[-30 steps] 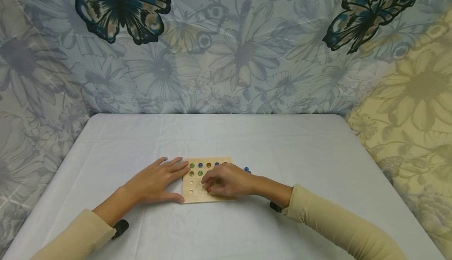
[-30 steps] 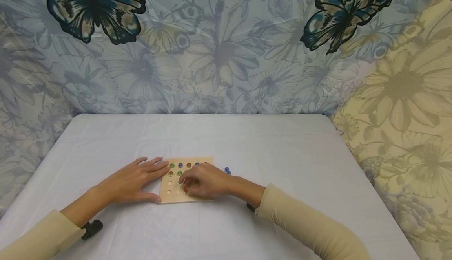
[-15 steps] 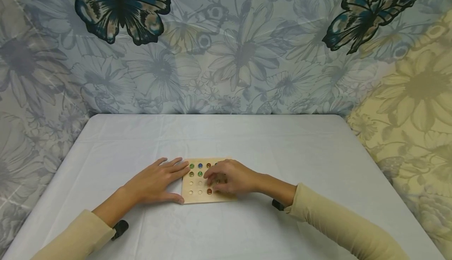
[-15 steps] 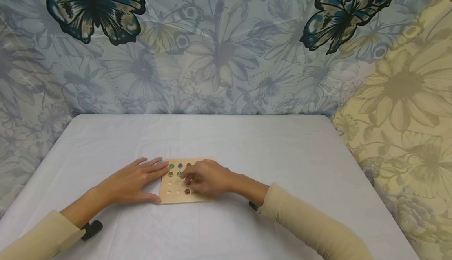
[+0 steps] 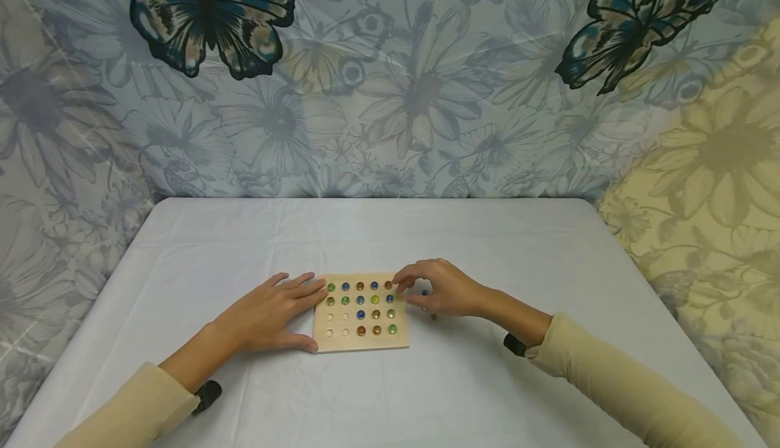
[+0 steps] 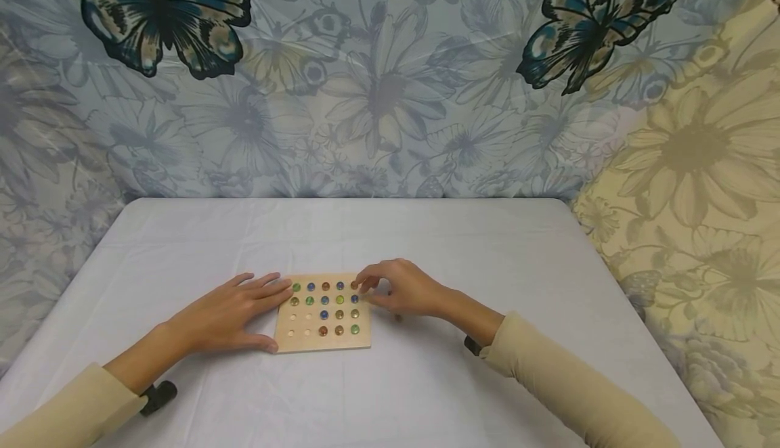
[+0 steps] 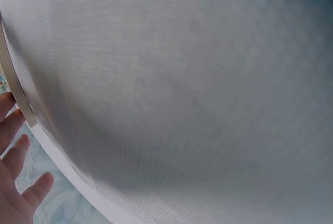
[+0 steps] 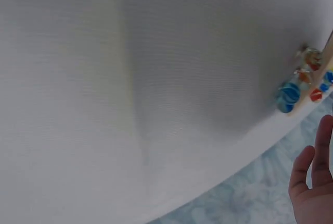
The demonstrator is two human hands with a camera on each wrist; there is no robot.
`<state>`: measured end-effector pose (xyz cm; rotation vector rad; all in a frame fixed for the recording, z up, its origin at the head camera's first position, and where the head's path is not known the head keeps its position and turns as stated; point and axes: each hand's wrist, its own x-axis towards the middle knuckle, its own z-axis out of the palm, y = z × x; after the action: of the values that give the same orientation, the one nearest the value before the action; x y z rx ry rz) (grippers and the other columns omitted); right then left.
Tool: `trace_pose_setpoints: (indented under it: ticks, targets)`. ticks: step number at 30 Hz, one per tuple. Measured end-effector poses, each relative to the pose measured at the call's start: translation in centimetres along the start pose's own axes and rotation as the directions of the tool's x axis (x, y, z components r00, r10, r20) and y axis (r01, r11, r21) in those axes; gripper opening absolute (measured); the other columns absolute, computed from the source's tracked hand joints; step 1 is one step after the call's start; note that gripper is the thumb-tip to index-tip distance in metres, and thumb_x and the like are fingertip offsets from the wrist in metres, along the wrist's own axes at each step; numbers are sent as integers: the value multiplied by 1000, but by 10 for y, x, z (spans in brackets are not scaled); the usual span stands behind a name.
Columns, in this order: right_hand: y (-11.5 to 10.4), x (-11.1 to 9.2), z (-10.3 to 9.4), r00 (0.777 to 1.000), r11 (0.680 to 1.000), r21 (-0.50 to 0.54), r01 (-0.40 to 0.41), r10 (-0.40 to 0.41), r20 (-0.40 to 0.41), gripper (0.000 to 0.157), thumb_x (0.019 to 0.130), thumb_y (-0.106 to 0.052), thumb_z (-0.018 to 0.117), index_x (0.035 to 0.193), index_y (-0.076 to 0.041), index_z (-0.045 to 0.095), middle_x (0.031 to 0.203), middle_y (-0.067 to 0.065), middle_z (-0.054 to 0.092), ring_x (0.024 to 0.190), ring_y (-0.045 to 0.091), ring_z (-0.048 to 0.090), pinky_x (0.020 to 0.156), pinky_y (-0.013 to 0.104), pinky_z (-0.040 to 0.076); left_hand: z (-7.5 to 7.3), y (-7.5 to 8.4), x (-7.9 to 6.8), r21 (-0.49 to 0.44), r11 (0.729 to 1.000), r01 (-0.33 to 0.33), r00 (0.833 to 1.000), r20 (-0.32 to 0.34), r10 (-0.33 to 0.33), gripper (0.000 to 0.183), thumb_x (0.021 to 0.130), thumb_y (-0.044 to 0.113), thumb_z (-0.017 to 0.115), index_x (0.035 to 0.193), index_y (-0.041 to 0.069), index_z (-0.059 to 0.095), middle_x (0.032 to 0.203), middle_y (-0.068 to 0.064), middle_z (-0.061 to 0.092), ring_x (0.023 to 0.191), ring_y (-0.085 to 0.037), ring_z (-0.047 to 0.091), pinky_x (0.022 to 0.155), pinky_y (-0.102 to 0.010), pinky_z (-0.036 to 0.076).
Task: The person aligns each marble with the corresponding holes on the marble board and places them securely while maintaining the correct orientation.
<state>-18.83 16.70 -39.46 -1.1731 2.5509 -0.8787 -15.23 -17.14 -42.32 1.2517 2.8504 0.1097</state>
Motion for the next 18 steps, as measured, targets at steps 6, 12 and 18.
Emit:
trace_pose_setpoints:
  ticks: [6, 12, 18]
  targets:
    - [13, -15, -4, 999, 999, -6, -44, 44, -12, 34, 80, -9, 72, 113, -8, 64, 97, -4, 68, 91, 12, 62, 83, 39, 49, 0, 0, 0, 7, 1000, -4, 1000, -2, 4, 90, 77, 77, 41, 143, 16, 37, 148, 1, 32, 136, -21, 27, 105, -50, 25]
    - [22, -26, -8, 999, 999, -27, -41, 41, -18, 34, 79, -9, 72, 112, -7, 64, 98, -4, 68, 92, 11, 62, 83, 40, 49, 0, 0, 0, -4, 1000, 5, 1000, 4, -5, 90, 76, 77, 42, 143, 17, 37, 148, 2, 32, 136, -21, 27, 105, -51, 25]
    - [29, -31, -10, 998, 998, -50, -48, 46, -35, 34, 78, -8, 73, 111, -7, 64, 97, -5, 68, 91, 8, 62, 83, 37, 50, 0, 1, 0, -2, 1000, 5, 1000, 3, -5, 90, 76, 77, 42, 143, 17, 37, 148, 2, 31, 136, -21, 26, 105, -51, 25]
